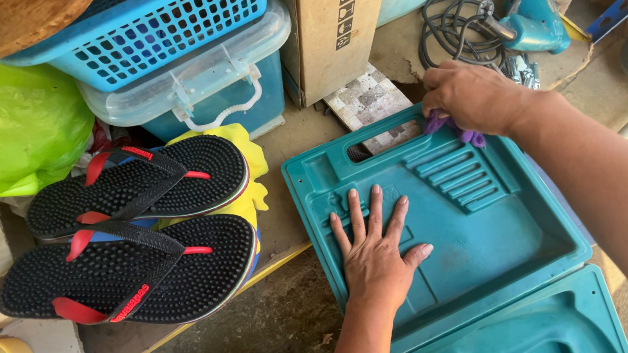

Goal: The person opens a teal plastic toolbox case and wipes its lid with a purple cloth. They remove a power drill, its cord, and metal bits and sockets from the case, set the tools on the ground beside the shelf, and continue wiping the empty case interior, lid, and outer surfaces.

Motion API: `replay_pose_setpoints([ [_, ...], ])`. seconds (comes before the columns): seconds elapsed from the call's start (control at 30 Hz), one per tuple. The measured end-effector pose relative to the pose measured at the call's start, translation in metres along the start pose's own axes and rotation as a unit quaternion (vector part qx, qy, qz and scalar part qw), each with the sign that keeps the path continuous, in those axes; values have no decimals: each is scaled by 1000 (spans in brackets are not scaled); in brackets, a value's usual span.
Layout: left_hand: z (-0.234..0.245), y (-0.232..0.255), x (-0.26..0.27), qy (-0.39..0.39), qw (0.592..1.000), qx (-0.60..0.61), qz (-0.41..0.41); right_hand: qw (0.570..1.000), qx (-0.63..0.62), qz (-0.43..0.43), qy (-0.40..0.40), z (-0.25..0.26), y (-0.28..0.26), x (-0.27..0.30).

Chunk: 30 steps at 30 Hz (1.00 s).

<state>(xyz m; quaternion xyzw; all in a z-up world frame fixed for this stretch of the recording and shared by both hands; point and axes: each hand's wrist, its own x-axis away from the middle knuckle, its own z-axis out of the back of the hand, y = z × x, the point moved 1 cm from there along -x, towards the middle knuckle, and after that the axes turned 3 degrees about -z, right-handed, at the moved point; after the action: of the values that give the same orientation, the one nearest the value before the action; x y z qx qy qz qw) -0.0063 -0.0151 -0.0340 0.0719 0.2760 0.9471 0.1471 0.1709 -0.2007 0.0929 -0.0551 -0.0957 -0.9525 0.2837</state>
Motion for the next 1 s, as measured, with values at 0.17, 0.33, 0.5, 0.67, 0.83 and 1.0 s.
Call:
replay_pose_setpoints([
  [0.17, 0, 1, 0, 7, 1000, -7, -1, 967, -195, -129, -102, -9, -4, -1],
  [0.33, 4, 2, -2, -12, 1000, -10, 3, 986, -167, 4, 28, -19, -22, -6],
  [0.5, 14, 7, -2, -49, 998, -18, 17, 993, 91, 61, 47, -14, -53, -6],
  [0.67, 17, 6, -1, -86, 995, -34, 23, 983, 144, 104, 55, -14, -104, -4],
  [0.83, 29, -13, -5, -121, 992, 5, -23, 980, 173, 96, 17, -25, -137, -3],
  [1.0, 94, -26, -1, -188, 970, 126, 88, 963, 257, 78, -11, -30, -158, -2],
])
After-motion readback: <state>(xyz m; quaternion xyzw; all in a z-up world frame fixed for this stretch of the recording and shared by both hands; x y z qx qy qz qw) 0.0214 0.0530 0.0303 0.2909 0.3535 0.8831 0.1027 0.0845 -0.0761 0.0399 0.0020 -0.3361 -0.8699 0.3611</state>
